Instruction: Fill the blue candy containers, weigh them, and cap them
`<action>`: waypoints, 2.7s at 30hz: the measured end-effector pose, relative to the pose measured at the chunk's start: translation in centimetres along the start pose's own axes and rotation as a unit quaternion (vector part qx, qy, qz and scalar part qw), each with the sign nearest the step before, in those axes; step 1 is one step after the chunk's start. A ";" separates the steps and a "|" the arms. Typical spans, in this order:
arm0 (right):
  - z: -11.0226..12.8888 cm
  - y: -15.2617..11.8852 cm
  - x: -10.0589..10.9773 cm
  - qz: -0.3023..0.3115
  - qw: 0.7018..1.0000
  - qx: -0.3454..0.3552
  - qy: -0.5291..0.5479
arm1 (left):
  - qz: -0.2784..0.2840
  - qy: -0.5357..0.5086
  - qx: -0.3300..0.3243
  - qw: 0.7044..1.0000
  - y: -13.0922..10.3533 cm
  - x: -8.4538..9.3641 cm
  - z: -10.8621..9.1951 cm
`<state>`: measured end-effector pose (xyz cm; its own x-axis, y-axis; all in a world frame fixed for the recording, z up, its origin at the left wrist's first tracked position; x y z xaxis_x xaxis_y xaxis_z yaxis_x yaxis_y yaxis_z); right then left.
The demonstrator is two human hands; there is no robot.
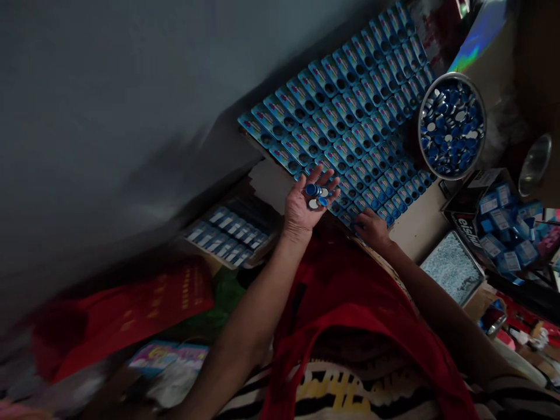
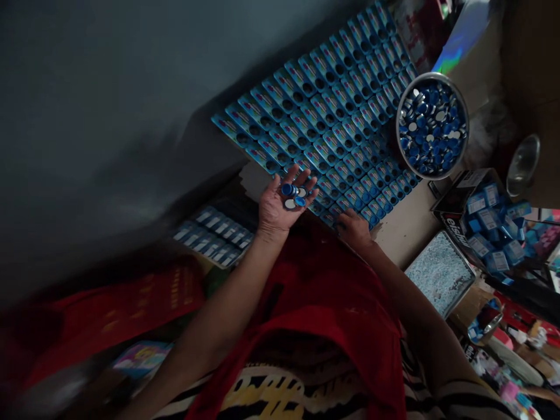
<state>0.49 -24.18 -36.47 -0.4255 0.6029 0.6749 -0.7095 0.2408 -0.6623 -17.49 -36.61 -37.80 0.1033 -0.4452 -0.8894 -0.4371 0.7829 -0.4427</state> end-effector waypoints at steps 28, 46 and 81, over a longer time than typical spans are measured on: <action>2.5 1.5 1.7 0.102 0.977 -0.181 -0.040 | 0.046 0.017 0.033 0.998 4.5 -2.6 1.8; 1.4 5.5 6.4 -0.243 0.894 -0.060 0.371 | 0.010 0.026 -0.045 0.999 8.2 -4.2 6.6; 0.7 7.5 12.9 -0.165 0.985 0.001 0.047 | 0.013 -0.014 0.028 0.999 6.5 -3.3 2.1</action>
<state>-10.71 -15.12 -32.44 -0.1165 0.5599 0.8203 -0.8014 0.4348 -0.4106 -18.83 -29.15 -37.95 0.1181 -0.4120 -0.9035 -0.3889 0.8180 -0.4238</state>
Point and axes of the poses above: each hand's wrist, its own y-axis towards the middle knuckle, its own x-axis out of the back of the hand, z = x × y, the point moved 4 cm from there along y, towards the middle knuckle, and after that the axes turned 12 degrees about z, right-handed, at the moved point
